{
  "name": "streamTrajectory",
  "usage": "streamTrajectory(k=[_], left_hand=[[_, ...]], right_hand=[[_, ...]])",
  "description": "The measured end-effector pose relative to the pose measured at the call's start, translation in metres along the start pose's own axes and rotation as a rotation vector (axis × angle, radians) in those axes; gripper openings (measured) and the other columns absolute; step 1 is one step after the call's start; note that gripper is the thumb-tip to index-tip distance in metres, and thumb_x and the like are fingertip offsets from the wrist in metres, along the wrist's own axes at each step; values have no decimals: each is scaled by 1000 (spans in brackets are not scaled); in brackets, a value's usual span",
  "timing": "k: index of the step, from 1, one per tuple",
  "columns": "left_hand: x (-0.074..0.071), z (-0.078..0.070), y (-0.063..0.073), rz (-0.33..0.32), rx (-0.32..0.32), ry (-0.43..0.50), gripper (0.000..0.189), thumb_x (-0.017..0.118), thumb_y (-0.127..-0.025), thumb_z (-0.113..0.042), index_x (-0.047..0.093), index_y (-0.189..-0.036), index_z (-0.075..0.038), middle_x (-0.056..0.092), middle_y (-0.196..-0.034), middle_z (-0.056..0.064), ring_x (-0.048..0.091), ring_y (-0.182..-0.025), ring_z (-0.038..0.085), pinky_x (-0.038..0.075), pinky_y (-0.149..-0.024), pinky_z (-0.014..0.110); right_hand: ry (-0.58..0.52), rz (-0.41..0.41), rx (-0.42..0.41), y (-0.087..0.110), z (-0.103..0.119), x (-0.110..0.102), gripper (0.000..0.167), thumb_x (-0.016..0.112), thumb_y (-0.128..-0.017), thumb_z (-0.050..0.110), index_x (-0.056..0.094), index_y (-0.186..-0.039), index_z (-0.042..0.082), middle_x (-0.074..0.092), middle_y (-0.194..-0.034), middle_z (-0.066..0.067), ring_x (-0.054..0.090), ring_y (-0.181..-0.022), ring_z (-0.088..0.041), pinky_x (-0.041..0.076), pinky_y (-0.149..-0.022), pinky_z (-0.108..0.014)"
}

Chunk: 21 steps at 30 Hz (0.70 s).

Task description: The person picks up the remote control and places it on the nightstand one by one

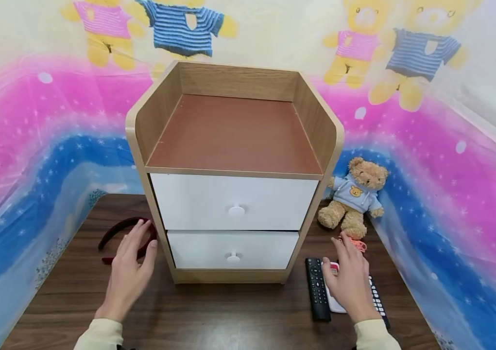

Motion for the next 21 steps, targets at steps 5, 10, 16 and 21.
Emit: streamTrajectory(k=[5,10,16,21], left_hand=[[3,-6,-3,1,-28,106,47,56,-102,-16,48,-148,-16,54,-143,10,54,-126,13,41,-96,8],[5,-9,-4,-10,-70,208,44,57,-101,-14,51,-145,-10,65,-126,17,56,-105,-12,43,-81,1],[11,-15,-9,-40,-58,239,42,65,-96,-10,57,-137,-1,70,-111,21,58,-94,-13,46,-76,3],[15,-15,-11,-70,-43,252,42,66,-94,-6,58,-135,0,70,-111,21,56,-94,-15,47,-76,3]], right_hand=[[15,27,48,6,-22,2,47,67,-89,13,56,-132,-1,42,-147,-26,45,-123,-47,35,-94,-69],[49,137,209,16,-54,6,47,62,-93,16,53,-135,-3,42,-143,-29,42,-125,-49,35,-94,-70],[59,284,458,31,-101,12,49,55,-95,17,48,-136,-9,39,-141,-34,37,-129,-52,32,-102,-69],[59,344,550,41,-133,14,51,52,-96,19,46,-136,-12,41,-137,-36,37,-127,-53,33,-102,-67]])
Point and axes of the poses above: each hand's wrist, its own y-axis away from the middle knuckle, its own x-axis out of the palm, z = x × y, the point moved 1 cm from there along -y, towards the middle knuckle
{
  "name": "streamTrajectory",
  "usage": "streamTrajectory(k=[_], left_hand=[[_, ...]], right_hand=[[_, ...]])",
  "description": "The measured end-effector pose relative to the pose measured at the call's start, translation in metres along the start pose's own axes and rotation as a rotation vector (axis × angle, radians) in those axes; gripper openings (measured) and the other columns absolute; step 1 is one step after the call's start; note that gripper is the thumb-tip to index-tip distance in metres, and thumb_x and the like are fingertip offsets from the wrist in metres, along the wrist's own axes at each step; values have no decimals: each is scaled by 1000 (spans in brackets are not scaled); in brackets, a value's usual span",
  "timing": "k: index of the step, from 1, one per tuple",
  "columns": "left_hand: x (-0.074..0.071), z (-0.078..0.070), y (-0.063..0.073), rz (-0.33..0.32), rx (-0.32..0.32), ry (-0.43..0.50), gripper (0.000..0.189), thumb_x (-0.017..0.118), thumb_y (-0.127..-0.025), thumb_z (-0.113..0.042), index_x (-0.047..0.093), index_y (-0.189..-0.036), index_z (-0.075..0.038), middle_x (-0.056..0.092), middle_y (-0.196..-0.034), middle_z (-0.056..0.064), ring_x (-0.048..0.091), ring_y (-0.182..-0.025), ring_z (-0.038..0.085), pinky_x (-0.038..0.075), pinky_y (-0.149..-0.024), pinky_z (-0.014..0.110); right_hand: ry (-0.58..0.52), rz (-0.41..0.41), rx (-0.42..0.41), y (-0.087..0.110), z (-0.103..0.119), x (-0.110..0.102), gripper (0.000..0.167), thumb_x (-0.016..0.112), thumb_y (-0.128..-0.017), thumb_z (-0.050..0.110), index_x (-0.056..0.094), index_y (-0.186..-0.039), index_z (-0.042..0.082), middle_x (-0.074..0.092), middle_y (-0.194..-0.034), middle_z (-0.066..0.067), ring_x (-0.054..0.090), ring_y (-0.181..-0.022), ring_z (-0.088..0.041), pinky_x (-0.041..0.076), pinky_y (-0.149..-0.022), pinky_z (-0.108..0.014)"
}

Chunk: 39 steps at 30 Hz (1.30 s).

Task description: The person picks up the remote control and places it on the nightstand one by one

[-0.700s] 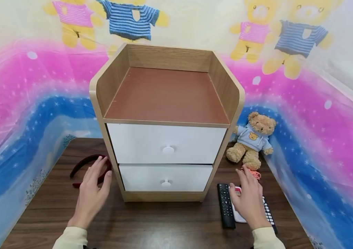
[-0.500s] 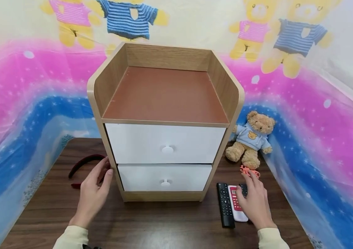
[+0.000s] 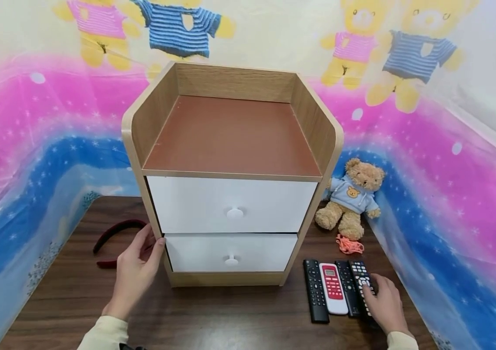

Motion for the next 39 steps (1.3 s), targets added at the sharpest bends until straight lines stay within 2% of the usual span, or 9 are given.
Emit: streamTrajectory(k=[8,12,15,22,31,35,39], left_hand=[[1,2,0,-7,12,-14,43,68,-92,-4,59,-135,-1,70,-113,19,55,-96,-17,46,-77,2],[1,3,1,-12,1,-36,43,68,-92,-4,59,-134,-1,70,-112,19,53,-95,-18,45,-76,2],[1,3,1,-8,-9,-47,42,68,-93,-6,59,-134,-1,70,-111,19,53,-95,-19,45,-76,1],[1,3,1,-8,-24,-58,43,68,-93,-7,59,-134,-1,70,-113,18,52,-96,-20,44,-76,1],[2,1,2,3,-51,-57,44,66,-95,-10,57,-137,-1,68,-116,20,50,-98,-19,43,-79,0],[2,2,2,7,-79,-76,44,66,-96,-13,56,-138,-2,68,-117,19,49,-97,-20,42,-79,-1],[3,3,2,3,-78,-80,44,66,-96,-12,56,-138,-1,68,-115,19,51,-98,-17,42,-79,0]], right_hand=[[54,115,45,-11,-28,8,56,54,-98,26,45,-135,-14,47,-131,-39,45,-119,-53,41,-95,-66],[87,196,69,-17,-32,14,61,57,-98,33,45,-135,-14,51,-130,-38,50,-116,-53,45,-90,-64],[116,211,71,-19,-30,17,62,61,-97,33,46,-134,-15,52,-128,-38,52,-116,-53,47,-89,-63],[96,178,94,-19,-24,21,59,62,-96,24,43,-133,-18,50,-127,-40,51,-116,-51,45,-94,-61],[27,94,97,-17,-24,25,62,66,-91,18,40,-134,-19,49,-119,-40,53,-108,-47,47,-91,-59],[2,80,81,-15,-23,21,61,66,-90,14,40,-135,-17,47,-118,-38,53,-105,-46,47,-88,-60],[7,77,60,-15,-22,14,54,63,-91,11,44,-134,-16,48,-118,-37,53,-106,-46,47,-87,-60]])
Point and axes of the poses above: each hand's wrist, its own y-axis away from the middle knuckle, its own x-axis out of the palm, z = x × y, the point moved 1 cm from there along -y, towards the middle knuckle
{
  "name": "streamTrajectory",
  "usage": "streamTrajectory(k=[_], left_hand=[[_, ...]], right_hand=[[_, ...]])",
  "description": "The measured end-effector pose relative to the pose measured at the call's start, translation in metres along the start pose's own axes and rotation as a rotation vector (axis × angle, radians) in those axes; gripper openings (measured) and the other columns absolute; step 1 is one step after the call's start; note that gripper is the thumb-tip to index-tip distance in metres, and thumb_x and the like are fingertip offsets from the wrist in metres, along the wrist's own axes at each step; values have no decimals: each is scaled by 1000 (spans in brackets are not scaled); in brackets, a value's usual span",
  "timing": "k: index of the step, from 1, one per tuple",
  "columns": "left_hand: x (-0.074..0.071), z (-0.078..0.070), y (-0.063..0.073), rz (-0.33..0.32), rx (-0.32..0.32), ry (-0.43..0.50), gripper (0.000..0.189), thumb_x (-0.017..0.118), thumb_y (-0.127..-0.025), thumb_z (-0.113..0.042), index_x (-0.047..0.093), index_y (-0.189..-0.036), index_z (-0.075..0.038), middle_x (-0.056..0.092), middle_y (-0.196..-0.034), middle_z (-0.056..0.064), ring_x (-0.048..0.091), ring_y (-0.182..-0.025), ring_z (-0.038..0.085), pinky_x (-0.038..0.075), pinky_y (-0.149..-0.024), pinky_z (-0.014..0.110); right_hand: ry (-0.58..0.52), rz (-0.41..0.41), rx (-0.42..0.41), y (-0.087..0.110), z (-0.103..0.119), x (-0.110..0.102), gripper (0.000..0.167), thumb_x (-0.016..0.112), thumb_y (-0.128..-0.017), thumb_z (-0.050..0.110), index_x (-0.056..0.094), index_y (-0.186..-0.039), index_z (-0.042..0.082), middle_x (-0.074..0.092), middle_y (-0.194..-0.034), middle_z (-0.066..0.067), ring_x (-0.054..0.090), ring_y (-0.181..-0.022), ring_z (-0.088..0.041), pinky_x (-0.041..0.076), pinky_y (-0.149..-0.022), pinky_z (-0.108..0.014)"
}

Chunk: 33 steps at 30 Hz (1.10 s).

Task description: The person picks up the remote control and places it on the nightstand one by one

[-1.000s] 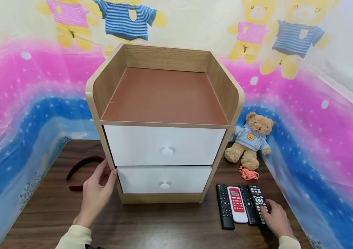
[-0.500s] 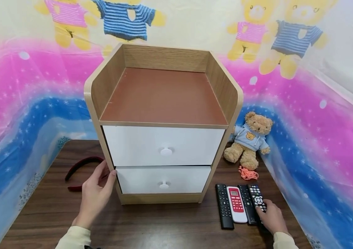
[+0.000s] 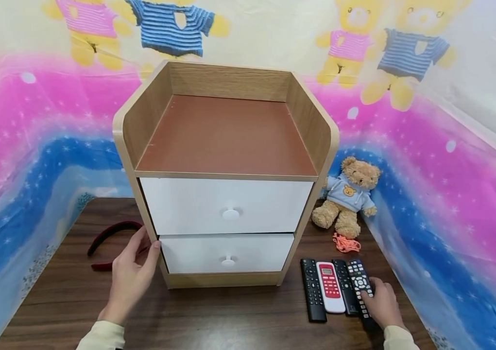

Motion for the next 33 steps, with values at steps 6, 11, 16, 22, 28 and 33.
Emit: streamTrajectory(k=[6,11,16,22,28,33], left_hand=[[-2,-2,2,-16,17,-8,44,66,-95,-10,56,-137,-1,68,-112,19,49,-98,-18,41,-79,-1],[-3,-3,1,-11,24,6,45,66,-95,-9,56,-138,0,67,-113,21,48,-98,-21,41,-79,-2],[0,-1,1,0,11,-8,45,65,-96,-11,55,-139,-1,67,-114,19,46,-98,-22,41,-78,-2],[2,0,1,7,7,-13,45,64,-97,-13,55,-139,-2,67,-116,19,46,-100,-21,41,-78,-2],[2,0,1,1,8,-4,45,65,-96,-11,55,-139,-1,67,-115,19,47,-99,-21,41,-79,-1],[0,0,2,1,3,-5,45,65,-96,-12,55,-139,-1,67,-114,19,48,-99,-20,41,-80,-1]], right_hand=[[-40,28,5,1,1,-3,51,60,-93,8,45,-138,-11,58,-122,-34,58,-109,-44,49,-86,-57],[-73,29,5,2,0,-3,49,61,-94,8,46,-138,-8,58,-125,-34,60,-110,-44,52,-82,-54],[-86,19,4,3,-1,-9,48,65,-93,8,50,-136,-6,60,-123,-33,61,-107,-44,54,-77,-52],[-148,-10,12,7,2,-18,47,65,-95,12,50,-137,-4,60,-120,-30,62,-104,-41,55,-74,-48],[-214,-68,-32,14,19,-32,50,65,-95,15,49,-138,-4,60,-122,-29,60,-106,-39,55,-77,-48],[-276,-91,-46,24,39,-45,52,65,-96,21,48,-141,-1,59,-126,-26,59,-110,-38,53,-82,-50]])
Point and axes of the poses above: each hand's wrist, its own y-axis away from the middle knuckle, its own x-axis out of the palm, z = x × y, the point moved 1 cm from there along -y, towards the middle knuckle
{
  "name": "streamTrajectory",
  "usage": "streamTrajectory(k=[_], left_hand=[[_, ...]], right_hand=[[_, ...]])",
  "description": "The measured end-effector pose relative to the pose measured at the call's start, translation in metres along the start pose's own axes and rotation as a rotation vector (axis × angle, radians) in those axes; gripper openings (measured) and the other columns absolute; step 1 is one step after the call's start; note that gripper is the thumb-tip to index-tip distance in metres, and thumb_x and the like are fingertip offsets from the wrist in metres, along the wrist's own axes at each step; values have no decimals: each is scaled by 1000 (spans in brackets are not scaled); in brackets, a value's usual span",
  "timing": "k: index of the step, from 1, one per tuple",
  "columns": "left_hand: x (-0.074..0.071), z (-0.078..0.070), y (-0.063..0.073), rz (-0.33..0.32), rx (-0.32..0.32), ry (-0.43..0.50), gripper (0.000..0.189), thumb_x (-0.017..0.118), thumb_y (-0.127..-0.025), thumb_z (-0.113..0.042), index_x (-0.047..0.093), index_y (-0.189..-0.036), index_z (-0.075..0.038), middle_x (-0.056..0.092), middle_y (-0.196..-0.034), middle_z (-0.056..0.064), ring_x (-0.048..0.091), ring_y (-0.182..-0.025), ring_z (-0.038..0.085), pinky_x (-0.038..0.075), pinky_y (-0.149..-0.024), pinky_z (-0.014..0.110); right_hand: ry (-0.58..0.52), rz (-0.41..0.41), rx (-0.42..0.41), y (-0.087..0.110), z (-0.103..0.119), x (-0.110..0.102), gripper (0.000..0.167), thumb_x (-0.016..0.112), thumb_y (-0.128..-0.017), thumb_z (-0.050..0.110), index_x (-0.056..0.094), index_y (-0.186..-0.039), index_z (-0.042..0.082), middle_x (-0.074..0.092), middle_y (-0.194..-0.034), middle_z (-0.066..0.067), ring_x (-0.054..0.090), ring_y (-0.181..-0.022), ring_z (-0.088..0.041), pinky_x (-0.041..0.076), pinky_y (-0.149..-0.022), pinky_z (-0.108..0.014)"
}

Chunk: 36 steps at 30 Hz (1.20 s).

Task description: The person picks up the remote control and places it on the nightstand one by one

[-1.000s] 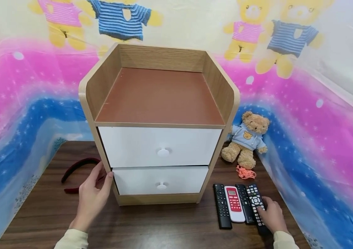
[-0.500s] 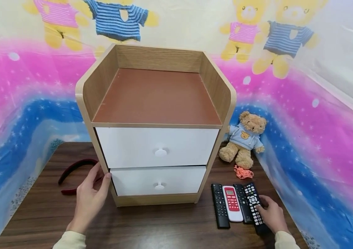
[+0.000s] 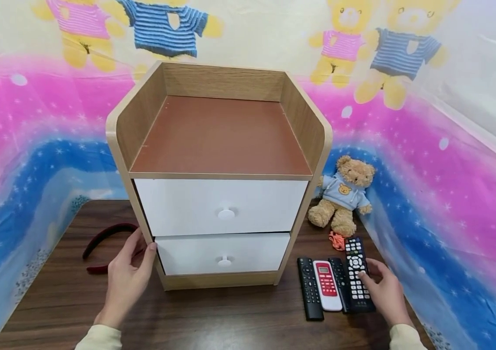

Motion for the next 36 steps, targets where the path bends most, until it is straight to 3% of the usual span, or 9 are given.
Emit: streamTrajectory(k=[5,8,13,16,21,29,36], left_hand=[[-2,-1,1,-9,-18,-30,45,66,-96,-15,56,-138,-2,68,-115,18,46,-99,-20,39,-79,-2],[-1,0,0,0,-20,-25,46,66,-96,-15,55,-139,-3,67,-117,18,46,-100,-21,39,-80,-2],[1,1,-1,-2,-10,-9,45,66,-96,-13,56,-139,-3,67,-116,18,47,-100,-21,40,-80,-1],[2,1,-1,-7,-10,-16,45,66,-96,-14,56,-139,-3,68,-115,18,47,-99,-21,40,-79,-2],[3,2,-1,-9,-8,-19,45,66,-95,-13,56,-138,-2,68,-115,18,48,-99,-20,39,-79,-2],[4,0,-2,-4,0,12,44,65,-96,-11,56,-138,-2,67,-115,18,48,-99,-20,41,-81,-1],[2,0,-1,-15,3,17,43,65,-96,-10,56,-137,0,67,-113,19,48,-99,-20,41,-81,-1]], right_hand=[[-66,-27,-50,13,30,-10,52,66,-97,24,49,-142,3,61,-127,-23,62,-111,-35,55,-86,-47],[-76,-86,-123,21,48,-17,50,67,-96,22,52,-140,5,64,-124,-21,65,-106,-31,57,-83,-36],[-110,-174,-238,33,71,-28,48,72,-92,21,58,-136,8,68,-118,-18,62,-91,1,49,-73,-8],[-159,-195,-274,41,83,-34,48,74,-91,20,58,-136,9,68,-117,-16,56,-87,13,47,-74,-4],[-243,-213,-342,59,107,-43,48,75,-89,12,60,-134,9,69,-113,-15,61,-85,7,50,-75,-8],[-408,-265,-475,91,149,-61,53,75,-83,-7,63,-131,9,69,-105,11,68,-88,-4,55,-73,-15],[-462,-222,-594,113,189,-73,56,74,-81,-11,61,-134,6,70,-114,2,69,-93,-10,57,-73,-19]])
Point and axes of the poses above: each hand's wrist, its own y-axis away from the middle knuckle, its own x-axis out of the palm, z = x × y, the point moved 1 cm from there along -y, towards the middle knuckle
